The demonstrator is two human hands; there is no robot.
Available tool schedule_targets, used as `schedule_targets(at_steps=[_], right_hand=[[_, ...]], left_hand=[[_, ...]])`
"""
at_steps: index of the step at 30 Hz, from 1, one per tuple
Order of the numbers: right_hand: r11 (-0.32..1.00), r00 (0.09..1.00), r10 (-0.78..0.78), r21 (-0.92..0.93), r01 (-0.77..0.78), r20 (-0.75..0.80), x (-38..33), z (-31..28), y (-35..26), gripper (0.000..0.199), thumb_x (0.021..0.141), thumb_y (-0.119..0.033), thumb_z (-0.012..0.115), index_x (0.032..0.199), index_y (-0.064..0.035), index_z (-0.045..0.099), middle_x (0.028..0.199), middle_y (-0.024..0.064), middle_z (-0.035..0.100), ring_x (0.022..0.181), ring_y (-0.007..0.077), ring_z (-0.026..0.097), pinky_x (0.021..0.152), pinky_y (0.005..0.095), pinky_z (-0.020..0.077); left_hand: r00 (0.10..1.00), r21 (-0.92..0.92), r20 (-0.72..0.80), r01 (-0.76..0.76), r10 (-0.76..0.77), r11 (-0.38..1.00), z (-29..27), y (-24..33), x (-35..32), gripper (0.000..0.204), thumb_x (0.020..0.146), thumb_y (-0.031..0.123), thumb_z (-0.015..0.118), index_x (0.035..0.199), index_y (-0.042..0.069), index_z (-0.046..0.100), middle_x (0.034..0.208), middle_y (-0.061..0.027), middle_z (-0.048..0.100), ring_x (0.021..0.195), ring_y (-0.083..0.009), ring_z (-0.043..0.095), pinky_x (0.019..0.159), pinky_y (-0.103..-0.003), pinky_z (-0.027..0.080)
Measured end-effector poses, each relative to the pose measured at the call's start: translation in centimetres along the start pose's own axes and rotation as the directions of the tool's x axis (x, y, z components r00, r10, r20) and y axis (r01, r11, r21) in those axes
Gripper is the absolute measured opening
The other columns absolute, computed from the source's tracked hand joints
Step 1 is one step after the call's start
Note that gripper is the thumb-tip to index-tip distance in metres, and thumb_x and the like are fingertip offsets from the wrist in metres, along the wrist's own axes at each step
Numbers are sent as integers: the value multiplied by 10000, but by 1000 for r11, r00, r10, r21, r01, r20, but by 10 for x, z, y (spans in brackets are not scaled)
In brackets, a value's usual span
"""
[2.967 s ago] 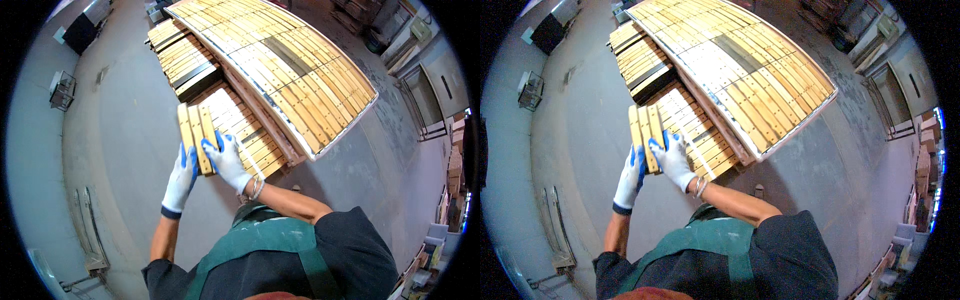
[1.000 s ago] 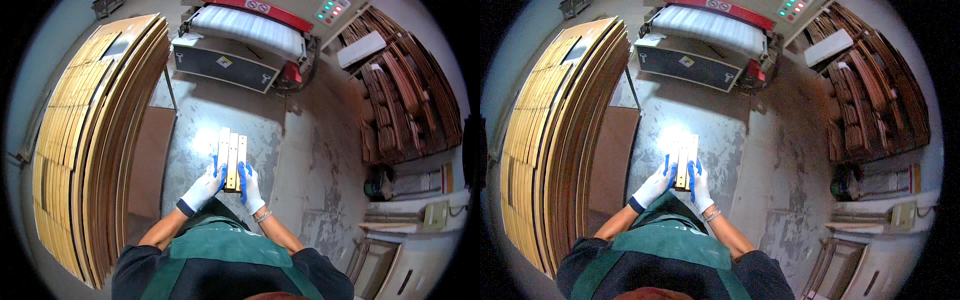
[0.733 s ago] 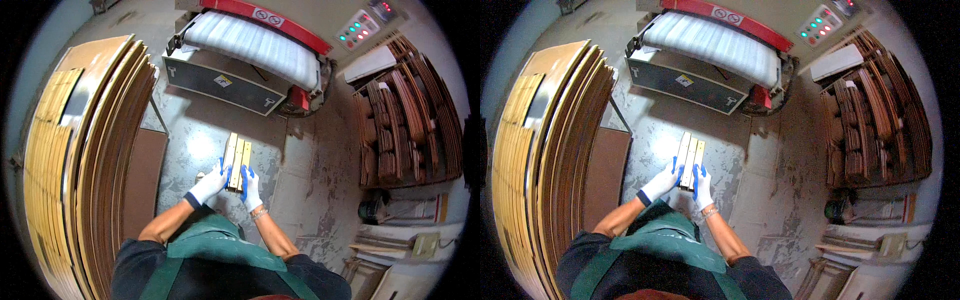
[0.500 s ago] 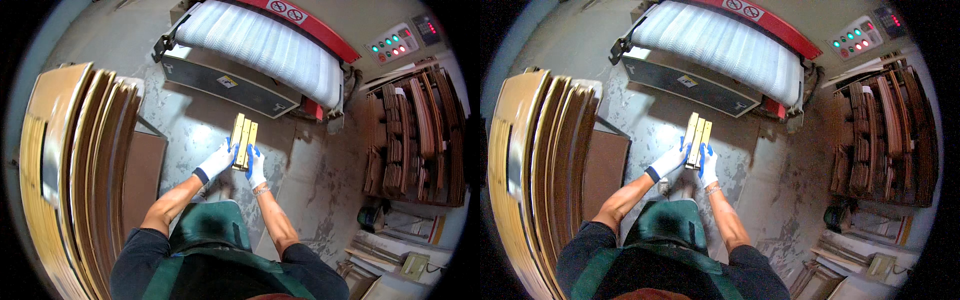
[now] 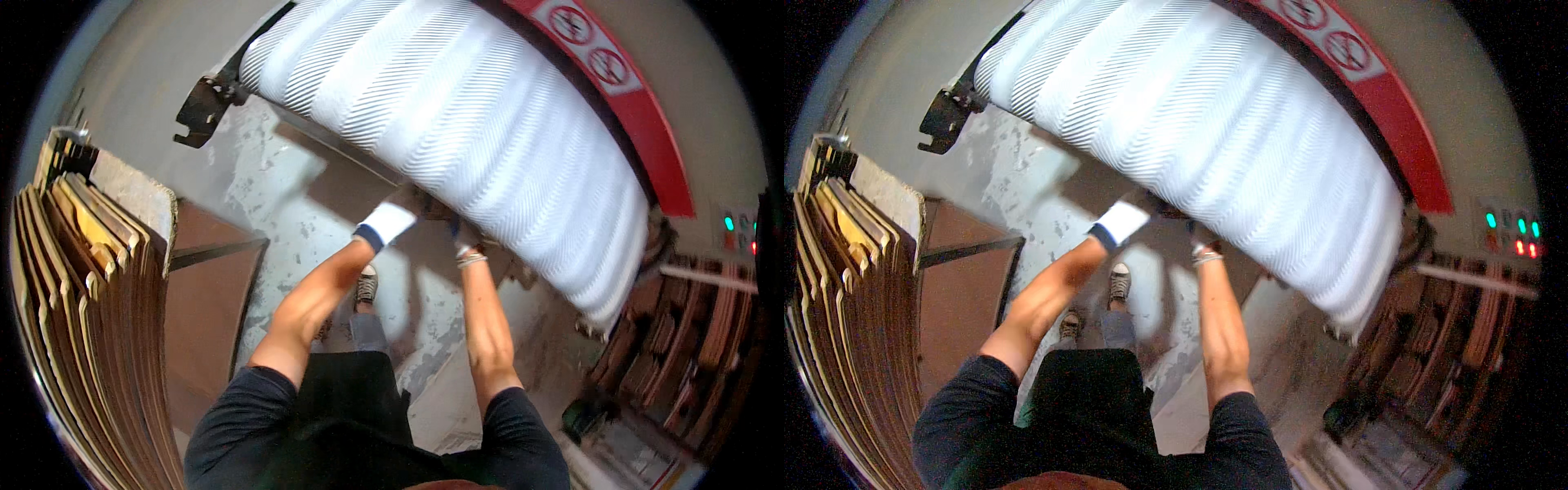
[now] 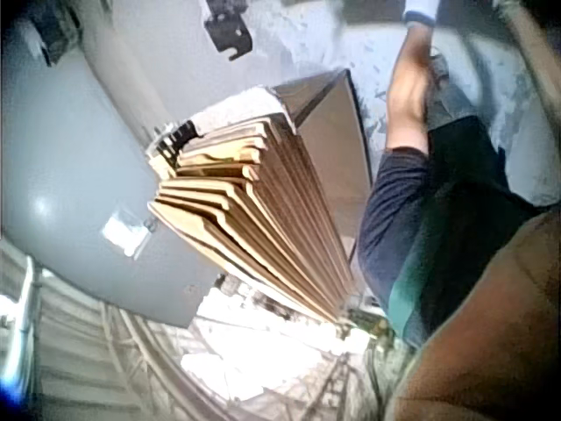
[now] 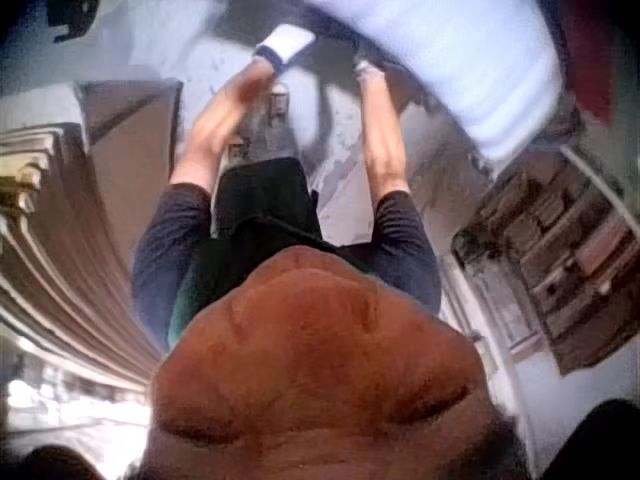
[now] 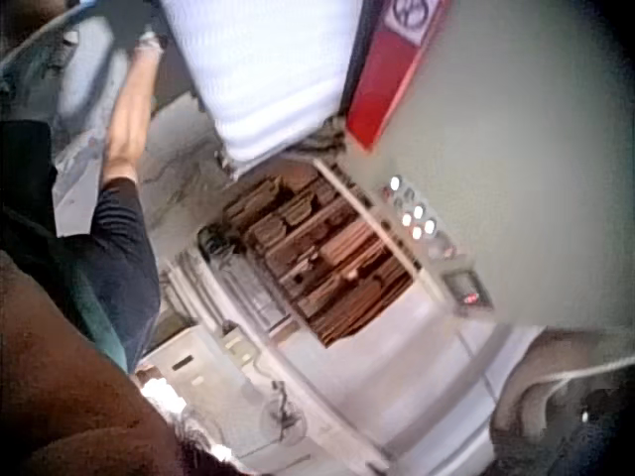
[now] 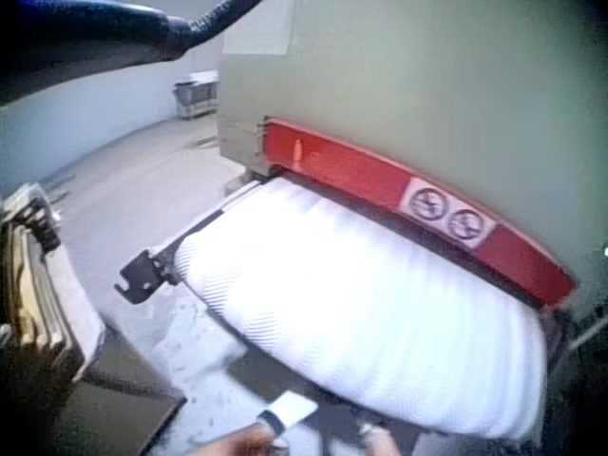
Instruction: The person arranges small wooden planks on a large perforated board, then lifts and places the board onto a conveyor belt. The person repeats this process multiple times, handling the planks and board with gloved hands.
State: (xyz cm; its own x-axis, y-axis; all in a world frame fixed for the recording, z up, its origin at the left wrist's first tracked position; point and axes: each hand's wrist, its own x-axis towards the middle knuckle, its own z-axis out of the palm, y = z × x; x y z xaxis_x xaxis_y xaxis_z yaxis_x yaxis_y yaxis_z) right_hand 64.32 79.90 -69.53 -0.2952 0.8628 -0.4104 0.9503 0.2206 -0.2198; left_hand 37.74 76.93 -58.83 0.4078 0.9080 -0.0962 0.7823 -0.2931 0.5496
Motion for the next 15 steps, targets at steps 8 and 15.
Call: schedule_targets(at_steps=[8,15], right_hand=[[906,947,307,276,-320,92,-27,-29,84,391,1002,-225,602,1327,-8,623,1245,138,669,1100,320,631,980,453,509],[902,939,322,264,-343,121,-18,-34,67,486,969,-274,642,1373,-11,585,1305,175,623,1171,344,588,1026,479,475]], left_hand=[[983,-309,-85,131,-164,942,6,-7,47,342,1005,223,543,1270,47,666,1303,-271,649,1214,-398,633,1079,-464,492],[969,-374,-165,110,-183,921,3,18,52,371,1023,248,524,1311,65,668,1349,-225,657,1242,-358,640,1100,-434,485]])
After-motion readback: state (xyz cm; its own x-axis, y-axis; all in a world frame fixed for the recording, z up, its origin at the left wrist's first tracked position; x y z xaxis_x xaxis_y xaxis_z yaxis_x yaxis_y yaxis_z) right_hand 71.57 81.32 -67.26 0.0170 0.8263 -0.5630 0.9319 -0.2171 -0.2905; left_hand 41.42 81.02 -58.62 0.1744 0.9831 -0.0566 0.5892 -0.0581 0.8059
